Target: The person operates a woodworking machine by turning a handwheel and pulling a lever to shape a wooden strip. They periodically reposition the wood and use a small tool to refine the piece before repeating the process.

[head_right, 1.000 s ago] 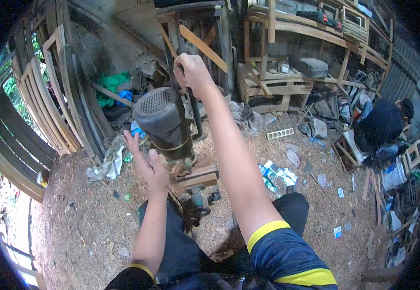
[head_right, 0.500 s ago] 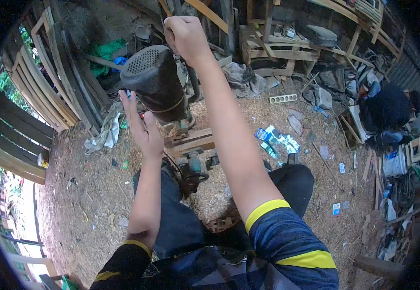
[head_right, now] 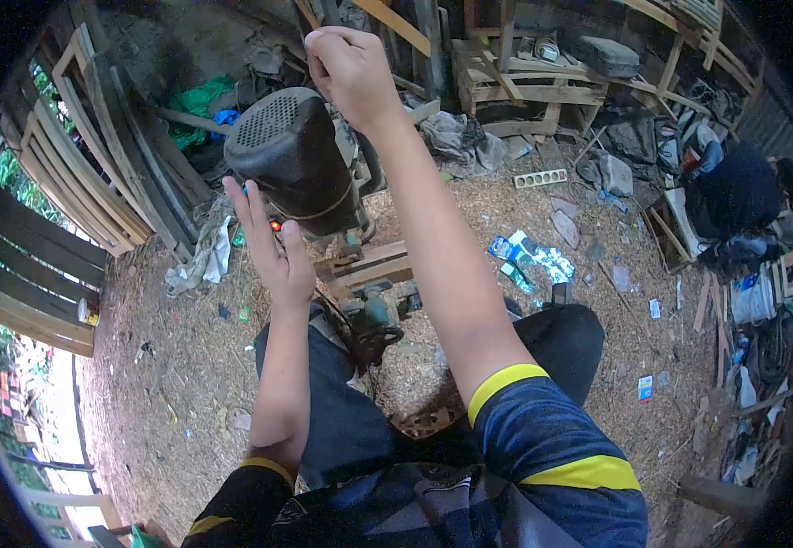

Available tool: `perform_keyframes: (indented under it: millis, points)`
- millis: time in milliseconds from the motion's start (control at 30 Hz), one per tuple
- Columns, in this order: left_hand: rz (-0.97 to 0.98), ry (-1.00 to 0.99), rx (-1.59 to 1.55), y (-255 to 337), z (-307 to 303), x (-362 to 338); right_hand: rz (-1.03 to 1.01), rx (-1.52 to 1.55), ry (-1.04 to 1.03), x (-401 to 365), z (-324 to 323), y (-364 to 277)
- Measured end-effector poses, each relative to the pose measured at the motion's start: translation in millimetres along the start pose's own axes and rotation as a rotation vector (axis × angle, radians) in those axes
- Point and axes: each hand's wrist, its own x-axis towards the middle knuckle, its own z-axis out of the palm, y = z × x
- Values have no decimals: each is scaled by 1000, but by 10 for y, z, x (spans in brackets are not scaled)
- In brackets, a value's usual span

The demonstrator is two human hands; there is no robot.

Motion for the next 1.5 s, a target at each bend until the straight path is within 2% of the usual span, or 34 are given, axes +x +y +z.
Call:
perform_keyframes:
  millis: [100,433,533,733,933,1033,1500]
  points:
    - [15,-15,20,-22,-7,11,35,138,29,-6,21,-5]
    - [104,-23,140,-115,3,127,39,257,-25,-304,-4,-90]
    - [76,-46,141,-132,42,135,10,130,31,-341,71,-169]
    - [43,-71,147,-142,68,127,15,243,-32,-349,-26,-76]
    - [34,-83,302,-134,76,70,8,282,-34,-404,-32,-63]
    - [38,-71,205,-138,82,88,4,290,-11,-443,-23,-64]
    - [18,-94,167,-136,101,117,-110,240,-9,-556,-33,-53]
